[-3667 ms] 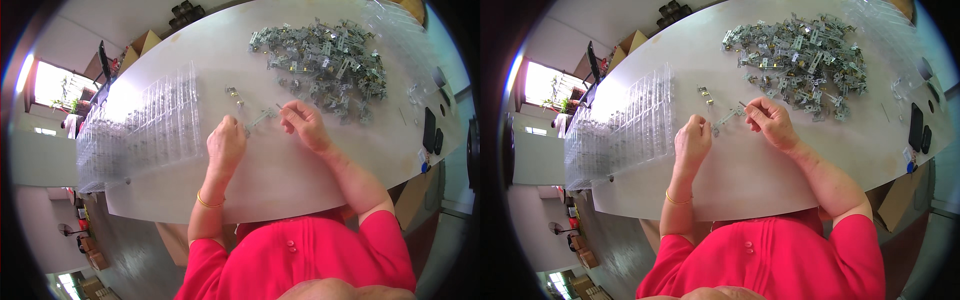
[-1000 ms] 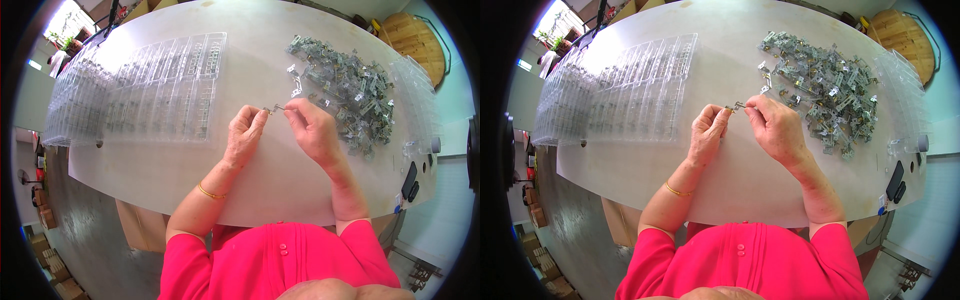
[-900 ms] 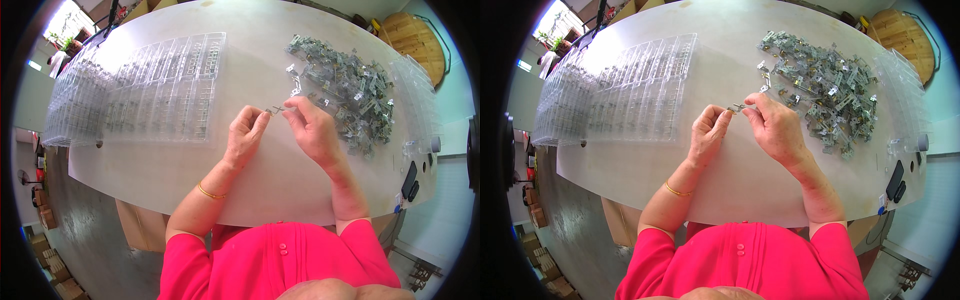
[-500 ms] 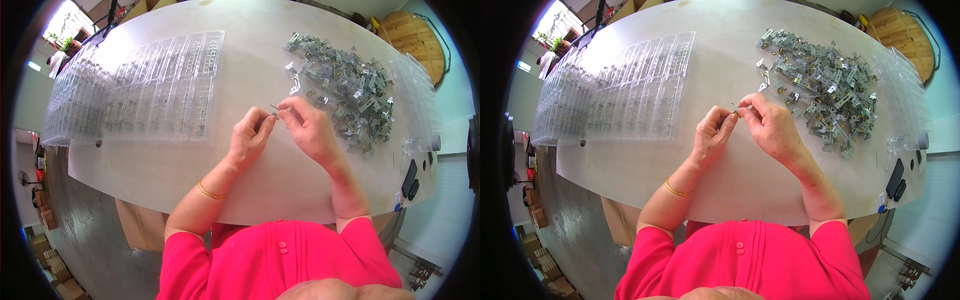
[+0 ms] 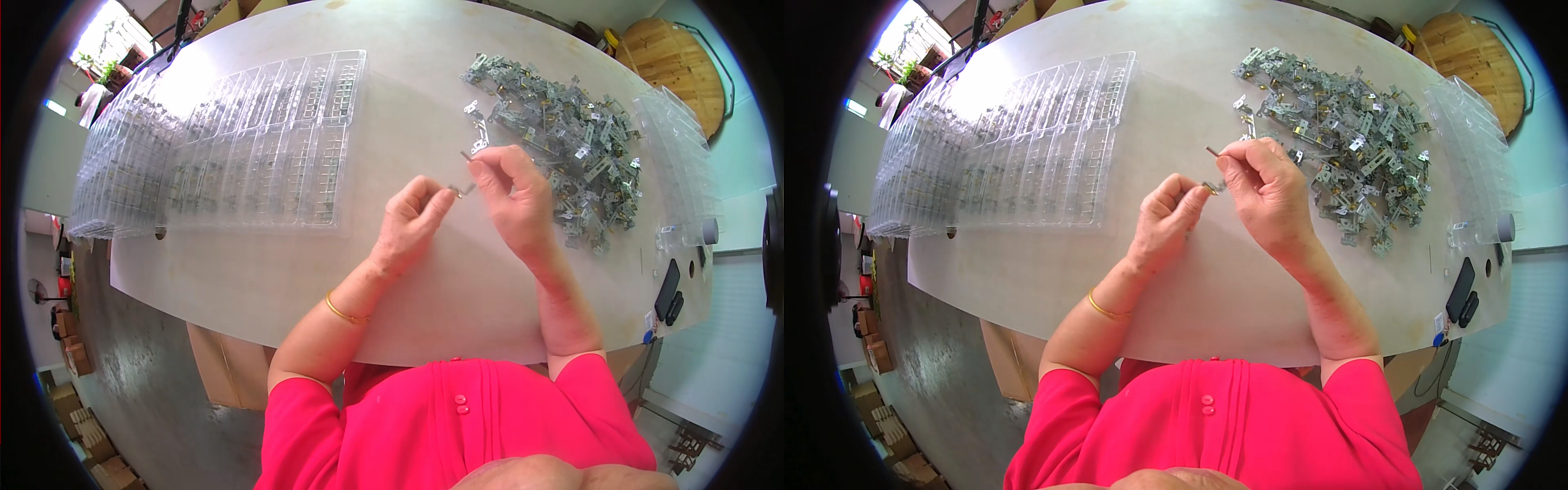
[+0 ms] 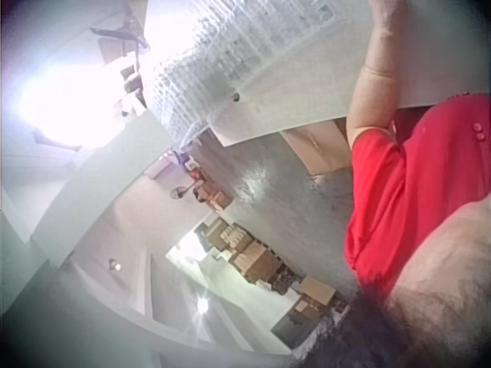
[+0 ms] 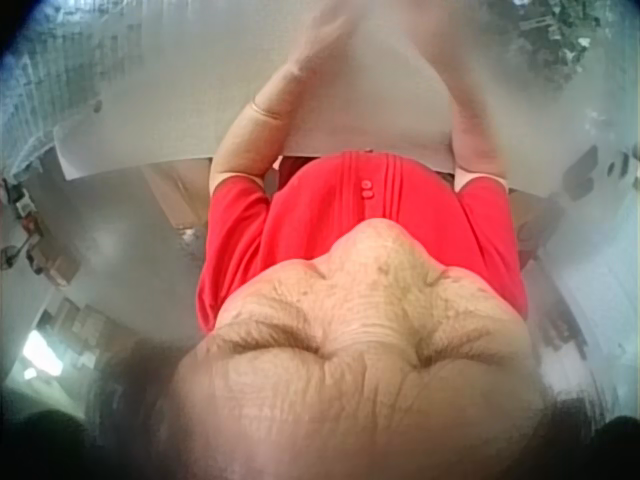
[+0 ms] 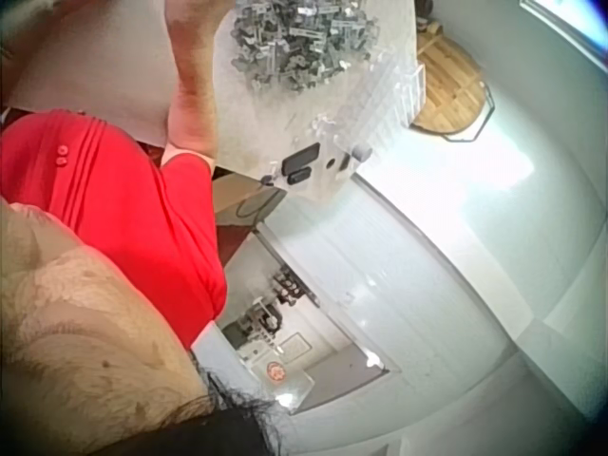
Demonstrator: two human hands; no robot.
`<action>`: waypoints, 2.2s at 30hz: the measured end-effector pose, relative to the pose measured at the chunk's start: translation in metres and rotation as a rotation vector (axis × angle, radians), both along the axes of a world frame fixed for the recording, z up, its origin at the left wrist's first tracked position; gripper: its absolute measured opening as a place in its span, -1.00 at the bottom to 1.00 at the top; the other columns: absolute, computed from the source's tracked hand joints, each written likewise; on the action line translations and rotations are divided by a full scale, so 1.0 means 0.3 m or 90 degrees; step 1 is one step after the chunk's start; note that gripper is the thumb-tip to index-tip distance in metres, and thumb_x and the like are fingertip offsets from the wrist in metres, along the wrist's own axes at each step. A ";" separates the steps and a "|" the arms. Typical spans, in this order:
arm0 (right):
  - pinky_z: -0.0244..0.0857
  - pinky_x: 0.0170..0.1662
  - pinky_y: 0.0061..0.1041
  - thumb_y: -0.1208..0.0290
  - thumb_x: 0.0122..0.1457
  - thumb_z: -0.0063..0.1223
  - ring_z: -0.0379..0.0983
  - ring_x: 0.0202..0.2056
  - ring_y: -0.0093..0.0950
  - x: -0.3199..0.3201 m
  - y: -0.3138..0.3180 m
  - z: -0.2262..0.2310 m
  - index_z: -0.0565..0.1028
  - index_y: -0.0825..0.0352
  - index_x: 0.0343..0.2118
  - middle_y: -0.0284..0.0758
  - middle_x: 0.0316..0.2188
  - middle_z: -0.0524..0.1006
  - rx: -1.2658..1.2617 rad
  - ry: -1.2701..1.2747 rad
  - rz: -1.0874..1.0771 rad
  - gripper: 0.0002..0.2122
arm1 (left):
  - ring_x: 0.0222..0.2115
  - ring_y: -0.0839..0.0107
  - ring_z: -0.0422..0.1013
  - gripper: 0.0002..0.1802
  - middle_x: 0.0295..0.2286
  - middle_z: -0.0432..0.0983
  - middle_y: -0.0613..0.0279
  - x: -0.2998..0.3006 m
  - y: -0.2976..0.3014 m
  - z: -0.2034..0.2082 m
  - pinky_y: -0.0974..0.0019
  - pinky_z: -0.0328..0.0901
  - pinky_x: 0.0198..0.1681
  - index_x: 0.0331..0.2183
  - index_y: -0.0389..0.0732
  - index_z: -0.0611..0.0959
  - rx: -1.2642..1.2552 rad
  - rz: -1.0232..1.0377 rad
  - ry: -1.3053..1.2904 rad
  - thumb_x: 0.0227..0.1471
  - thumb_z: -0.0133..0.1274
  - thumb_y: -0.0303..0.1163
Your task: The person picks up a metal bracket and a pin by hand, inserts the pin into the bracket, and places the assembled unit into a plastic tray, repeating the process several times.
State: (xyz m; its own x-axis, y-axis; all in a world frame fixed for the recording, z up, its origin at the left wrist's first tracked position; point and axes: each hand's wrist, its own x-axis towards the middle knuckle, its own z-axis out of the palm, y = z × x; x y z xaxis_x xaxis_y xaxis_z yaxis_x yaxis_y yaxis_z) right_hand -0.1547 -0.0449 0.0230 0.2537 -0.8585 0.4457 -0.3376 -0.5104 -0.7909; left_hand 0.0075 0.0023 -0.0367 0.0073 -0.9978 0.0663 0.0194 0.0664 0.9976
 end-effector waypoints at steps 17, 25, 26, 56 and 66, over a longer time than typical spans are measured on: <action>0.26 -0.43 -0.47 0.48 0.21 0.18 0.38 -0.51 -0.50 -0.006 0.010 0.016 0.55 0.32 -0.34 -0.33 -0.50 0.45 0.088 0.124 0.000 -0.95 | -0.61 0.59 0.26 -0.77 -0.61 0.34 0.40 0.057 -0.037 -0.022 0.49 0.15 -0.50 -0.27 -0.25 0.56 0.084 0.008 0.312 0.33 0.00 -0.27; 0.27 -0.41 -0.45 0.50 0.21 0.17 0.40 -0.50 -0.45 -0.004 0.010 0.014 0.54 0.32 -0.35 -0.32 -0.49 0.47 0.087 0.136 0.002 -0.96 | -0.59 0.68 0.21 -0.77 -0.61 0.35 0.46 0.053 -0.036 -0.024 0.52 0.09 -0.53 -0.32 -0.23 0.55 0.050 0.031 0.230 0.28 0.09 -0.27; 0.27 -0.41 -0.45 0.50 0.21 0.17 0.40 -0.50 -0.45 -0.006 0.010 0.015 0.54 0.32 -0.35 -0.32 -0.49 0.47 0.087 0.136 0.001 -0.96 | -0.59 0.68 0.21 -0.77 -0.61 0.35 0.46 0.052 -0.034 -0.022 0.52 0.09 -0.53 -0.32 -0.23 0.55 0.050 0.031 0.231 0.28 0.09 -0.27; 0.30 -0.14 -0.62 0.39 0.32 0.09 0.39 -0.27 -0.67 -0.074 -0.077 -0.029 0.54 0.31 -0.31 -0.48 -0.36 0.52 0.410 -0.112 0.189 -0.88 | -0.55 0.73 0.15 -0.77 -0.56 0.33 0.51 0.037 -0.006 0.000 0.54 0.07 -0.51 -0.36 -0.25 0.57 0.009 -0.177 0.008 0.25 0.12 -0.29; 0.34 -0.11 -0.56 0.49 0.27 0.15 0.44 -0.21 -0.63 -0.083 -0.053 0.024 0.53 0.36 -0.29 -0.43 -0.31 0.56 0.165 0.040 0.289 -0.93 | -0.59 0.66 0.25 -0.66 -0.61 0.39 0.42 0.064 -0.024 0.019 0.53 0.09 -0.52 -0.32 -0.23 0.59 0.155 -0.152 0.190 0.30 0.02 -0.13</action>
State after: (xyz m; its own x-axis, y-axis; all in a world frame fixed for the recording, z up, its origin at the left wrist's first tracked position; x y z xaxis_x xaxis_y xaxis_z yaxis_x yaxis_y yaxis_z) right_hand -0.1795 -0.0608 0.0301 0.6447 -0.7363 0.2053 -0.1790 -0.4065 -0.8959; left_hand 0.0268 -0.0050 -0.0312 -0.2416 -0.9601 -0.1410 0.2944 -0.2110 0.9321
